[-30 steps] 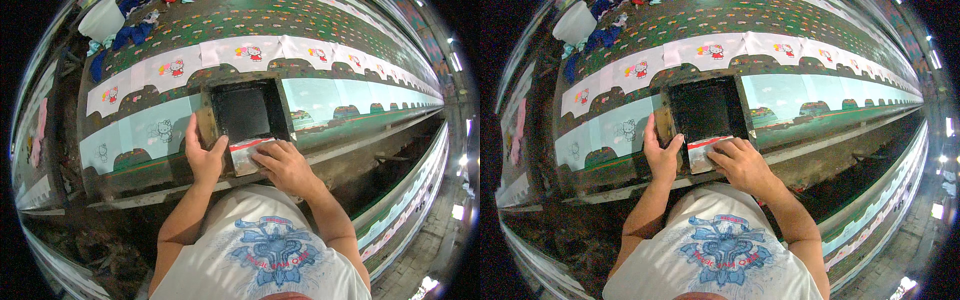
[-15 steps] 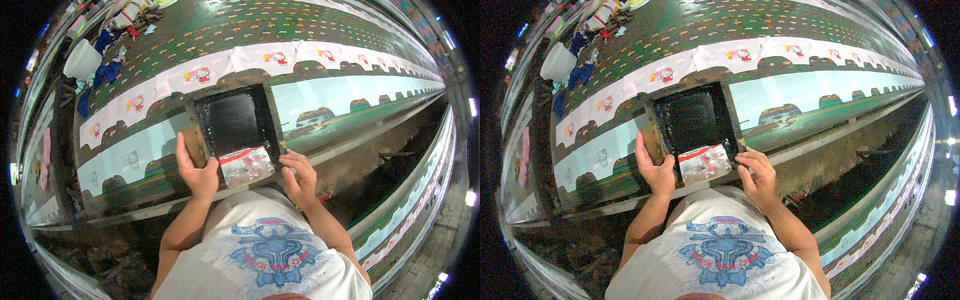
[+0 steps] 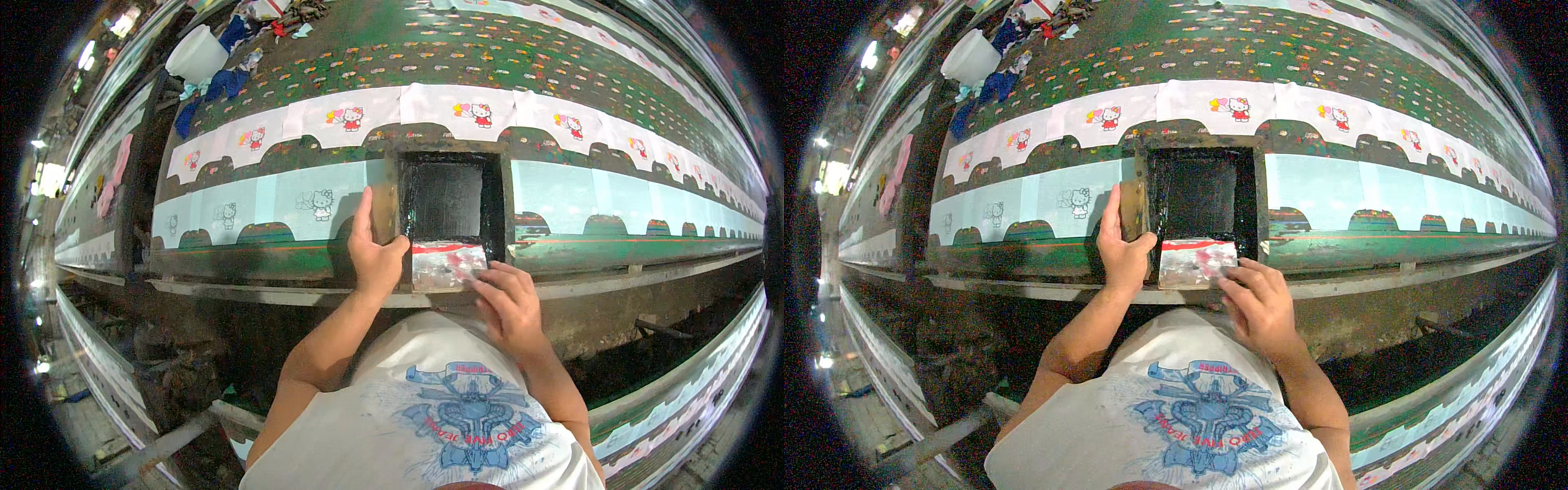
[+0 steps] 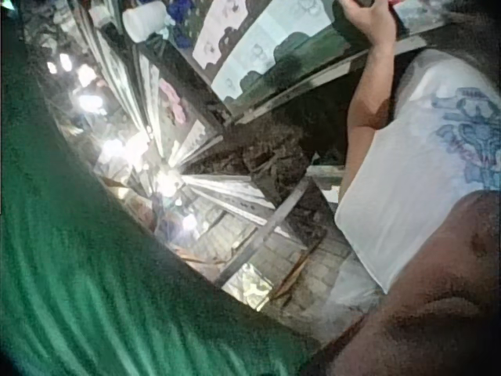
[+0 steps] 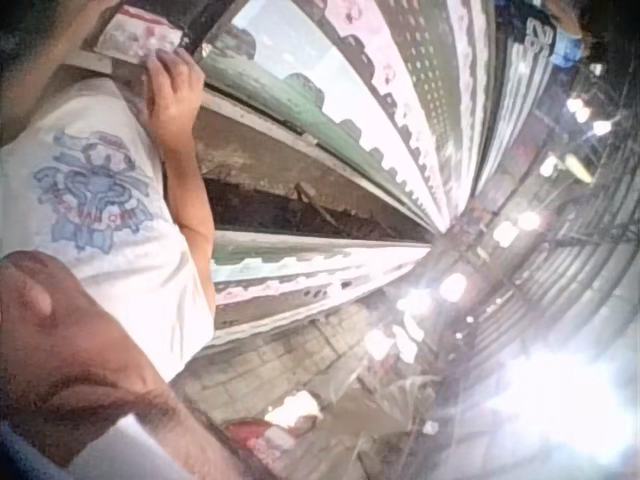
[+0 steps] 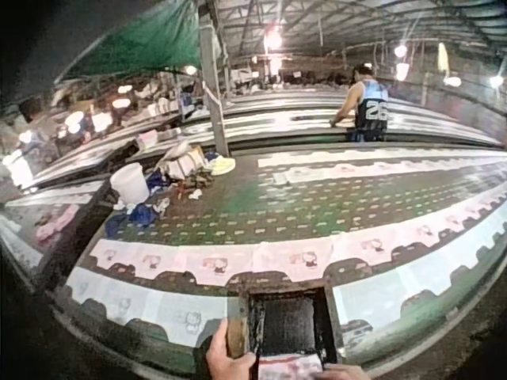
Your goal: The person walks to a long table and uses a small rectangular block to apply dark ink onto a continuous white fabric strip with a Hello Kitty pattern. They repeatedly press and rub the block along the fabric, creating a dark printed section.
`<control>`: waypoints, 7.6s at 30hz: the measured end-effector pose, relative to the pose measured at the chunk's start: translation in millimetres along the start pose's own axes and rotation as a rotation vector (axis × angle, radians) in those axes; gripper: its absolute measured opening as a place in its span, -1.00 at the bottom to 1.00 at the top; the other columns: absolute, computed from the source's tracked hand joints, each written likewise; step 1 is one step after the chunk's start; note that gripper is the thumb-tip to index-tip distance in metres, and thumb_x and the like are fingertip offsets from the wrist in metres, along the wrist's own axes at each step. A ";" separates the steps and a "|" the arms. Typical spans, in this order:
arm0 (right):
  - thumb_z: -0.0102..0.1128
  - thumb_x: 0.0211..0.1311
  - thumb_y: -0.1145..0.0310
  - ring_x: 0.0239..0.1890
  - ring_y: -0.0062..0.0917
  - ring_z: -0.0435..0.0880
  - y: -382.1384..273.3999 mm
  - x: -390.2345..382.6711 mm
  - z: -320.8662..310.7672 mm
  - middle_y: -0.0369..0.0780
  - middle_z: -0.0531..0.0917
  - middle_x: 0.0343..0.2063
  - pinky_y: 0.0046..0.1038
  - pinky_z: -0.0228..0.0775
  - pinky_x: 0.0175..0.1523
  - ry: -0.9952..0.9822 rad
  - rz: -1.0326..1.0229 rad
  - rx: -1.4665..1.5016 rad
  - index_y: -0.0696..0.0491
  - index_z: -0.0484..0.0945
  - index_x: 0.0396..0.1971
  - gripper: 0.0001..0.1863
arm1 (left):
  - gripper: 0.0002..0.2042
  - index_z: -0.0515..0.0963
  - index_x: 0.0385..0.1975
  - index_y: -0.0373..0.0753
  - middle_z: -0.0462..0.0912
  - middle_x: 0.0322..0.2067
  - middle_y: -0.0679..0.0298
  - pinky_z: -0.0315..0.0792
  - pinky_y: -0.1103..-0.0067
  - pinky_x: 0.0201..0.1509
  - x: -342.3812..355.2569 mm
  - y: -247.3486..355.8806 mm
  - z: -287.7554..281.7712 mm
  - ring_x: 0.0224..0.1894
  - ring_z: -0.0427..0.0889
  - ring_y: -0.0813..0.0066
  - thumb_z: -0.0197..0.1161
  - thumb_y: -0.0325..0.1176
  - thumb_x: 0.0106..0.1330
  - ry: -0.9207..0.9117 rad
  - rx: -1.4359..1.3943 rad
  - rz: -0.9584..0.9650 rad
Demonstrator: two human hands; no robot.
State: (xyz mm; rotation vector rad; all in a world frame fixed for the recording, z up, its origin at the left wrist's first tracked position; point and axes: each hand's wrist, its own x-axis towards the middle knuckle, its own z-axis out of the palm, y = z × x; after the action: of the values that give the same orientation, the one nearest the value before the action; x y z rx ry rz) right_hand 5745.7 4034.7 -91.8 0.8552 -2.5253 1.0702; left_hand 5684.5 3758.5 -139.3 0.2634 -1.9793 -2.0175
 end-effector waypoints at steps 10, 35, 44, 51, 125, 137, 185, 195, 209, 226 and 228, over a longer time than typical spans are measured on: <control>0.40 0.23 0.39 0.20 -0.14 0.75 3.3 58.4 1.4 -0.12 0.74 0.16 -0.09 0.62 0.27 -0.417 -0.181 -0.214 0.08 0.74 0.21 -0.49 | 0.04 0.17 0.76 -0.41 0.52 0.56 0.08 0.38 0.42 0.64 4.5 1.2 4.8 0.53 0.56 0.32 0.31 -0.81 0.12 -0.012 -0.069 -0.082; 0.27 0.17 0.65 0.06 -0.10 0.78 12.1 101.9 12.1 -0.12 0.84 0.02 -0.07 0.62 0.23 -0.307 -0.024 -0.140 0.00 0.84 0.19 -0.44 | -0.19 0.23 0.71 -0.41 0.57 0.49 -0.02 0.41 0.37 0.62 11.3 -0.3 -16.9 0.51 0.59 0.28 0.34 -0.72 0.43 -0.102 -0.086 -0.093; 0.57 0.26 0.27 0.29 -0.15 0.71 -13.7 54.4 9.4 -0.16 0.77 0.22 -0.08 0.57 0.36 -0.320 0.033 -0.103 -0.05 0.81 0.21 -0.51 | -0.09 0.13 0.75 -0.39 0.50 0.51 -0.04 0.44 0.35 0.59 5.1 8.0 -5.4 0.50 0.56 0.25 0.44 -0.68 0.40 -0.067 -0.072 -0.097; 0.56 0.33 0.51 0.33 -0.05 0.74 10.2 -2.6 -4.3 -0.06 0.80 0.19 0.01 0.56 0.44 0.226 0.222 -0.083 0.06 0.82 0.11 -0.65 | 0.02 0.21 0.73 -0.36 0.42 0.59 -0.01 0.24 0.31 0.74 6.0 4.4 5.3 0.63 0.43 0.13 0.30 -0.75 0.10 -0.025 0.159 0.005; 0.49 0.39 0.52 0.30 -0.01 0.73 179.1 -94.9 -186.4 0.01 0.78 0.19 -0.05 0.56 0.41 0.163 0.316 -0.003 0.12 0.81 0.10 -0.69 | 0.02 0.18 0.72 -0.41 0.42 0.59 -0.08 0.21 0.32 0.75 -58.2 -10.0 262.5 0.67 0.39 0.13 0.27 -0.79 0.08 -0.016 0.094 0.002; 0.46 0.38 0.56 0.33 -0.08 0.74 277.7 -175.6 -281.1 0.01 0.77 0.26 -0.15 0.56 0.45 0.283 0.473 0.221 0.10 0.75 0.20 -0.60 | 0.03 0.11 0.75 -0.42 0.38 0.63 -0.09 0.24 0.33 0.74 -101.7 -22.2 424.3 0.67 0.39 0.14 0.25 -0.82 0.13 -0.042 -0.004 0.093; 0.33 0.19 0.49 0.01 -0.15 0.76 331.0 -73.5 -341.7 -0.05 0.78 0.04 -0.12 0.56 0.15 -0.336 -0.060 -0.259 0.06 0.77 0.24 -0.45 | -0.16 0.11 0.74 -0.50 0.29 0.70 -0.10 0.19 0.33 0.77 -117.8 -32.4 492.0 0.72 0.32 0.19 0.28 -0.77 0.45 -0.105 -0.115 -0.073; 0.50 0.30 0.34 0.11 -0.10 0.75 325.6 -127.2 -360.2 -0.13 0.78 0.05 -0.07 0.54 0.27 -0.158 0.000 0.014 0.06 0.79 0.15 -0.58 | -0.02 0.21 0.71 -0.41 0.54 0.49 -0.06 0.39 0.33 0.63 -116.3 -30.1 501.4 0.51 0.56 0.16 0.42 -0.70 0.17 -0.048 0.344 0.069; 0.51 0.38 0.53 0.34 -0.08 0.75 441.6 -264.9 -453.3 -0.09 0.82 0.18 -0.10 0.57 0.46 0.252 0.469 0.198 0.03 0.80 0.14 -0.64 | 0.02 0.13 0.75 -0.44 0.56 0.47 -0.02 0.43 0.41 0.60 -160.8 -44.9 655.2 0.47 0.59 0.31 0.28 -0.75 0.12 -0.041 0.100 0.109; 0.54 0.25 0.37 0.33 -0.07 0.67 480.4 -225.9 -515.0 -0.08 0.68 0.26 -0.04 0.54 0.30 -0.202 -0.097 -0.158 0.03 0.69 0.27 -0.45 | 0.01 0.23 0.70 -0.46 0.55 0.47 -0.07 0.45 0.39 0.57 -175.0 -67.4 743.3 0.48 0.59 0.18 0.34 -0.72 0.06 -0.022 0.089 0.095; 0.47 0.20 0.40 0.21 -0.13 0.71 481.5 -215.0 -514.7 -0.08 0.72 0.14 -0.12 0.56 0.24 -0.226 -0.148 -0.198 0.10 0.71 0.20 -0.49 | 0.01 0.22 0.70 -0.47 0.54 0.48 -0.09 0.43 0.38 0.60 -175.1 -67.1 745.5 0.51 0.57 0.18 0.35 -0.71 0.07 -0.024 0.096 0.083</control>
State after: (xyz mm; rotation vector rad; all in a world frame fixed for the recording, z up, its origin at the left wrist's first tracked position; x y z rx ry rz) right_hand 5628.4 4762.1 -104.5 1.1389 -2.6419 0.6990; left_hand 5591.7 4519.5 -195.5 0.1761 -2.0699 -1.8865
